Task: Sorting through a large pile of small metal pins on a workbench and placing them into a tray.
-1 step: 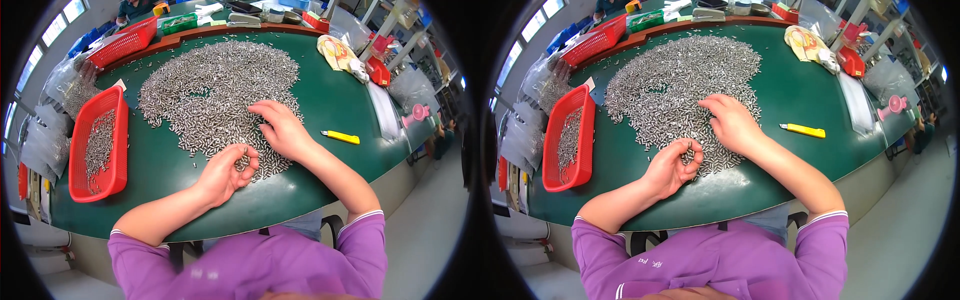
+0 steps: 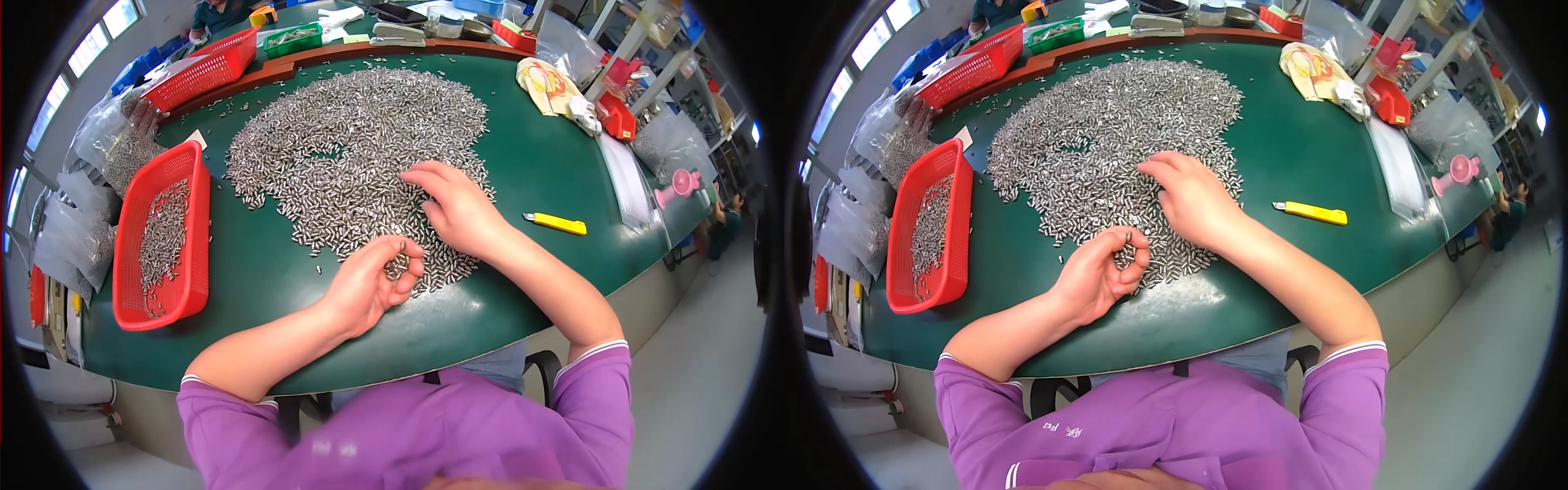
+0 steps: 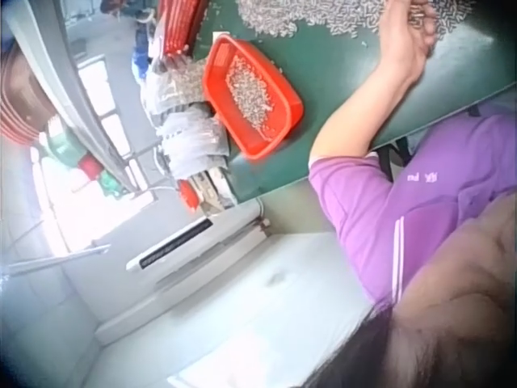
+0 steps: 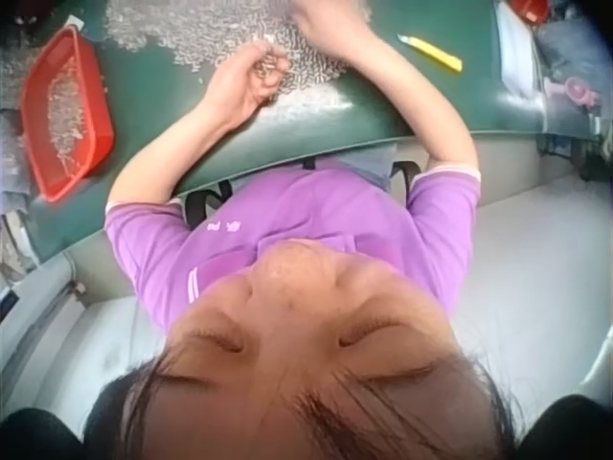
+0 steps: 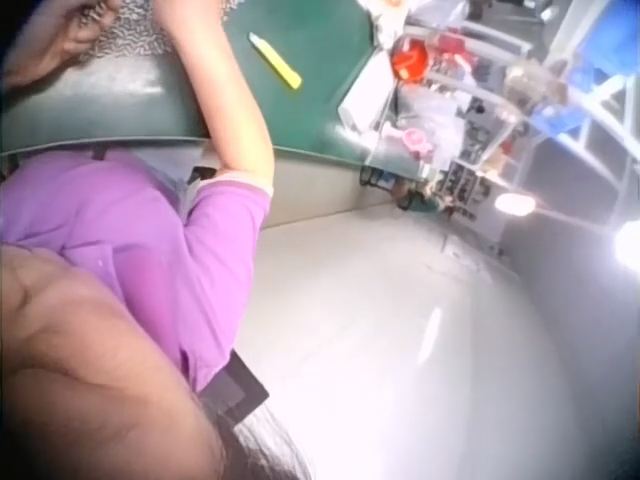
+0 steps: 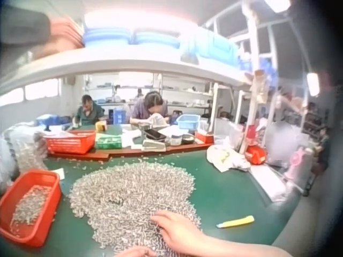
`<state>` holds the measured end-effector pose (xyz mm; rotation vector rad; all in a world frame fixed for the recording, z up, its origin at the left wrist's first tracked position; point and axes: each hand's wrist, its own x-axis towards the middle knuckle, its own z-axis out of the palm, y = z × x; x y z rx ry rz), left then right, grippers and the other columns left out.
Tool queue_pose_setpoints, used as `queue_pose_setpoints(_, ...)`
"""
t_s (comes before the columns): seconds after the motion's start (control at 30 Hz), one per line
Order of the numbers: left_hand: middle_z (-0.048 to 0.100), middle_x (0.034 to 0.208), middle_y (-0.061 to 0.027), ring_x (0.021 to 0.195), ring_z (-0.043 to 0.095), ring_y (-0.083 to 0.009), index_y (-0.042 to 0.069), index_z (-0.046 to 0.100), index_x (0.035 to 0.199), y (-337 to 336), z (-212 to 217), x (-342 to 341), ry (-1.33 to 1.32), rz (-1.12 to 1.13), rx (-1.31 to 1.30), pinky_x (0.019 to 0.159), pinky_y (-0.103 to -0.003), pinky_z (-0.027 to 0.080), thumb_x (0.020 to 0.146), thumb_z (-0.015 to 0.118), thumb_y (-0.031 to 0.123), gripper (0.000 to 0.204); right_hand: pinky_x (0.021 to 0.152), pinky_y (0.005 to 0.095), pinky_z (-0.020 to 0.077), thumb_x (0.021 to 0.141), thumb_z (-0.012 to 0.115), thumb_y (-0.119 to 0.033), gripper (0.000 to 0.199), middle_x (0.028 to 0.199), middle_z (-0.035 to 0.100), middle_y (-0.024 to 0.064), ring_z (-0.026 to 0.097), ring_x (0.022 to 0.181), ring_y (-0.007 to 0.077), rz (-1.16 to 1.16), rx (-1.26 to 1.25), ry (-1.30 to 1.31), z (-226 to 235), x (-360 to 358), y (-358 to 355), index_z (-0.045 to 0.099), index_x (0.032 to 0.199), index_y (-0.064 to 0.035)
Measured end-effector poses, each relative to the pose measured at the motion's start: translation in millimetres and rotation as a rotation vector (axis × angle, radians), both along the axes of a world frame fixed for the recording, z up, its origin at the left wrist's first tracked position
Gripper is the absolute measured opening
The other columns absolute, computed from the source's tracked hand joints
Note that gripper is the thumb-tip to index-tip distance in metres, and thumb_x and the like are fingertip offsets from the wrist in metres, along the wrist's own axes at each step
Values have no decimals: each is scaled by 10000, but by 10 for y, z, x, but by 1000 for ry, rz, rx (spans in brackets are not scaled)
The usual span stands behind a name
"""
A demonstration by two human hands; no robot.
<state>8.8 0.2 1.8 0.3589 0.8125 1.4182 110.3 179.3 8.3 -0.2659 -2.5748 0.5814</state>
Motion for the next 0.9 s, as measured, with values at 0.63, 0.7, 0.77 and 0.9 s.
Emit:
queue_pose_setpoints(0.63, 571, 924, -53, 721, 492, -120, 69, 530, 1034, -10, -24, 34, -30, 41, 14, 604, -240, 395, 981, 448, 201, 164, 815, 387, 515, 744, 669, -60, 231, 920, 693, 77, 643, 924, 290, 143, -76, -294, 320, 24, 110, 716, 963, -116)
queue_pose_setpoints(0.7, 566, 916, -55, 709, 482, -118, 67, 528, 1019, -6, -4, 30, -25, 61, 2, 590, -245, 390, 979, 451, 194, 154, 813, 382, 515, 756, 682, -87, 198, 911, 699, 71, 642, 911, 281, 102, -77, -277, 300, 90, 64, 721, 948, -114)
queue_pose_setpoints(0.77, 566, 913, -58, 699, 481, -118, 67, 526, 1018, 0, -12, 13, -25, 90, -10, 574, -245, 393, 980, 452, 184, 144, 828, 366, 501, 768, 700, -73, 186, 920, 693, 72, 630, 907, 256, 104, -82, -194, 250, 120, 61, 716, 953, -80)
queue_pose_setpoints(0.9, 567, 913, -52, 688, 478, -112, 66, 523, 1020, 25, 13, 11, -47, 95, -4, 566, -242, 394, 976, 471, 166, 121, 812, 336, 486, 806, 700, -80, 163, 997, 626, 54, 597, 934, 216, 150, -139, -88, 134, 169, 91, 725, 967, -85)
